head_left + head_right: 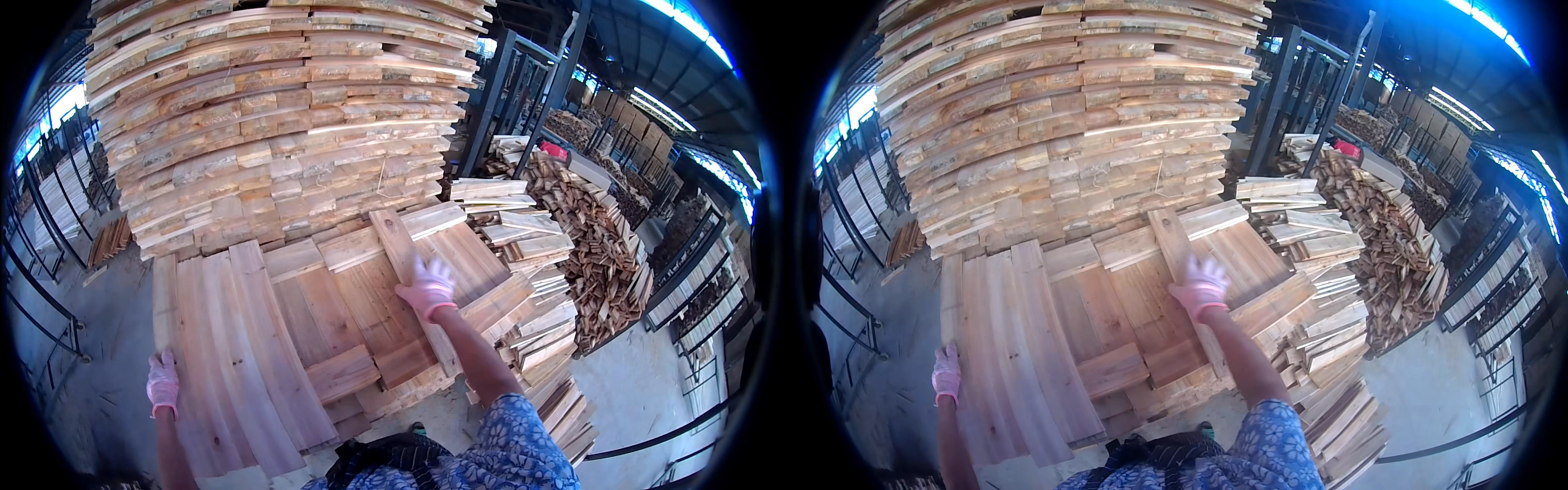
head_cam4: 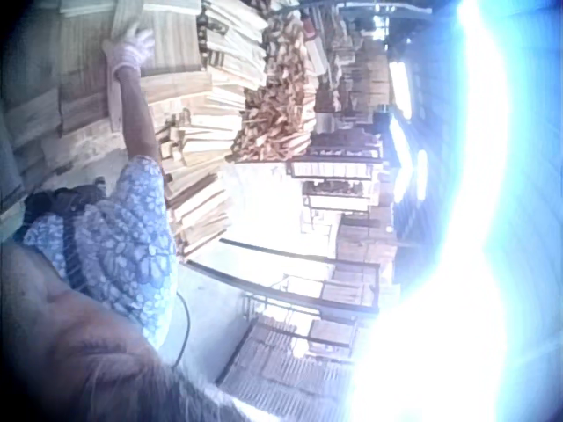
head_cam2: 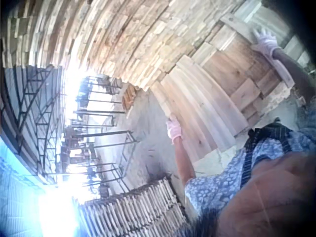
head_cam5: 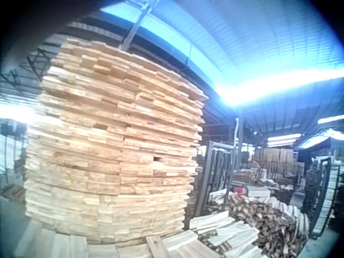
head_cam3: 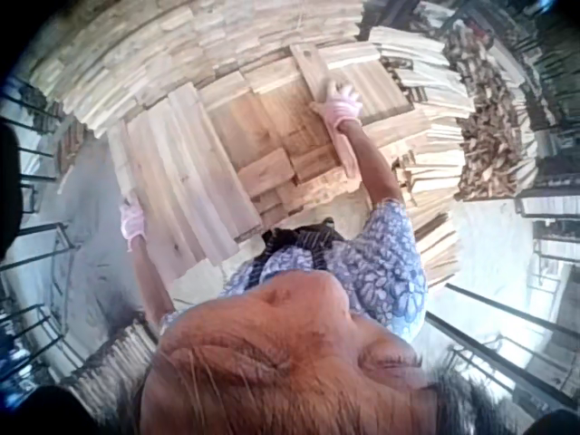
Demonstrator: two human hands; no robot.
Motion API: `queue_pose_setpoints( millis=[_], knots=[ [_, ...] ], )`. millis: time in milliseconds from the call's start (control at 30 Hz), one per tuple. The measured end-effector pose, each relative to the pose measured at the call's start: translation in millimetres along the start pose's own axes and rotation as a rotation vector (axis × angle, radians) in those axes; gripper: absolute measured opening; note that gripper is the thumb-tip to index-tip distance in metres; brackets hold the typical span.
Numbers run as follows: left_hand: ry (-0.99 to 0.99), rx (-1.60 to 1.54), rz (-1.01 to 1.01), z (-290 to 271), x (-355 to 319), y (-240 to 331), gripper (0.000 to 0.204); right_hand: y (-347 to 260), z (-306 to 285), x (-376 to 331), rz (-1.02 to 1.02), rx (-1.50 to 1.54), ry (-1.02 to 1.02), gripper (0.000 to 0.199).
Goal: The person picks up wooden planks from a pile and stacks them onto a metal rack. They wear pink gloves and handle the planks by hand, arranging them in layers on the rack.
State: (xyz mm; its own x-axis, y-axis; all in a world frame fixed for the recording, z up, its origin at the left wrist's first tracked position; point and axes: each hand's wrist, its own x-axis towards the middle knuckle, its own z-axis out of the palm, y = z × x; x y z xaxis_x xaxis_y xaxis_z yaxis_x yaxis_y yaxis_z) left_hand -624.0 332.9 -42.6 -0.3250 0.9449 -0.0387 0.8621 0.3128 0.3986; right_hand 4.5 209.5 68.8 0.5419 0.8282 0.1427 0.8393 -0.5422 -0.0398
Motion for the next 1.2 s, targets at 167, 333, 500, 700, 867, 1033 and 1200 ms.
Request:
queue_pose_setpoints(
  millis=[167, 333, 500, 700, 867, 1033, 1200],
  knots=[
    [0.053, 0.301, 0.412, -5.0, -14.5, -9.1, 0.026, 10.7, 31.2, 10.0, 0.024, 0.273, -0.123, 0.078],
    [0.042, 0.319, 0.362, -10.0, -26.6, 26.5, 0.028, -54.4, 27.3, -21.6, -0.004, 0.337, -0.248, 0.082],
    [-0.019, 0.137, 0.047, -17.9, -18.4, 1.2, 0.068, -156.5, 38.4, -63.9, -0.296, 0.437, -0.282, 0.072],
    [0.014, 0.330, 0.162, -15.6, -18.5, 6.6, 0.064, -203.2, 51.1, -87.7, -0.352, 0.412, -0.208, 0.052],
    [0.250, 0.196, 0.723, 22.6, -42.6, 214.6, 0.059, -172.4, 96.1, -43.9, -0.420, 0.687, -0.363, 0.056],
    [-0.130, 0.169, 1.199, 98.3, -77.5, 438.3, 0.072, -110.1, 36.2, -81.9, -0.546, 0.685, -0.218, 0.055],
    [-0.179, 0.321, 1.228, 170.1, -28.1, 481.5, 0.095, 73.0, 25.7, -161.3, -0.360, 0.567, 0.151, 0.054]
  ],
)
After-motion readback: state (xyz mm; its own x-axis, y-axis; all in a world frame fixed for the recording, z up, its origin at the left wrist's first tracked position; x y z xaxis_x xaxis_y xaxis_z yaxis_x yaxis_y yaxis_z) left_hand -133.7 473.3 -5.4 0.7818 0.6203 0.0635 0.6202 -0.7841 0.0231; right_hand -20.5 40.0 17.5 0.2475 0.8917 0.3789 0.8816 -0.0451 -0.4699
